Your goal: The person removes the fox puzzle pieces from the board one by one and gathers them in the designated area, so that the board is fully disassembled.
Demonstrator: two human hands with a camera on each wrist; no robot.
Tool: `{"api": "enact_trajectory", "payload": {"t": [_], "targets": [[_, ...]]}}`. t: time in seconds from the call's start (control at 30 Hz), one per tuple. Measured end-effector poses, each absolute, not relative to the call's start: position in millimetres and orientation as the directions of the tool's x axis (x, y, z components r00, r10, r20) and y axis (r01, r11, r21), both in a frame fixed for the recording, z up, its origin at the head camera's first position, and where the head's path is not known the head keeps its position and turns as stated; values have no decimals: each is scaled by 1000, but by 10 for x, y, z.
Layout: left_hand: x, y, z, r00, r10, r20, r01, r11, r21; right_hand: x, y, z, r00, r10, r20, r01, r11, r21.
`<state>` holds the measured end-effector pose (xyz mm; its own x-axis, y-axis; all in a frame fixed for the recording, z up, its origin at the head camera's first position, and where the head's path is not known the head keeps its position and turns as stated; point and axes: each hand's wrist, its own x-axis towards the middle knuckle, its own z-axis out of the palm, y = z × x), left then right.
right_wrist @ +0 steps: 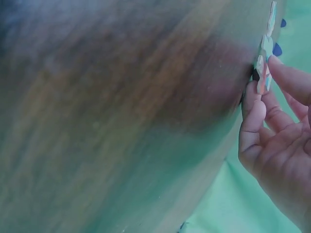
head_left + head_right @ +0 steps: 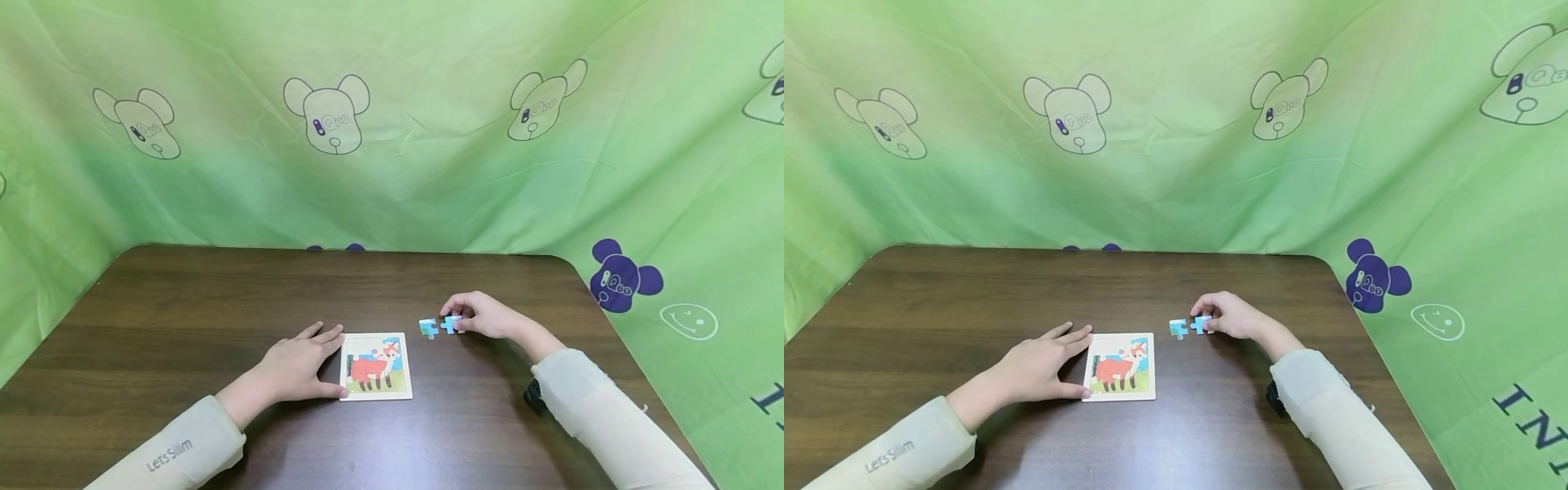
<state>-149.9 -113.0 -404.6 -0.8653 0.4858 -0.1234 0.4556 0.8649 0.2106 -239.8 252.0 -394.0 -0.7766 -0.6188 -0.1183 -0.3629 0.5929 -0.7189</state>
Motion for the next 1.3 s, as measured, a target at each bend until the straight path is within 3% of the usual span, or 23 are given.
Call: {"api": "enact_trajectory", "payload": {"t": [0.53,0.87,1.3], "targets": [[-1516,-1131,-4026,-863,488,-128,458,864,208,-2392,2432,-3871,-798,-598,-73,-398,614,-681],[-1522,-1124,-4032,-863,487,-132,457,865,207,-2300,1969,-3801,-706,-707,-36,-562,592,-578],[-1516,-1119,-4041,-864,485,-136,452,866,213,-2206,1569,-3825,-608,-785,-123,-619,565,-546]]}}
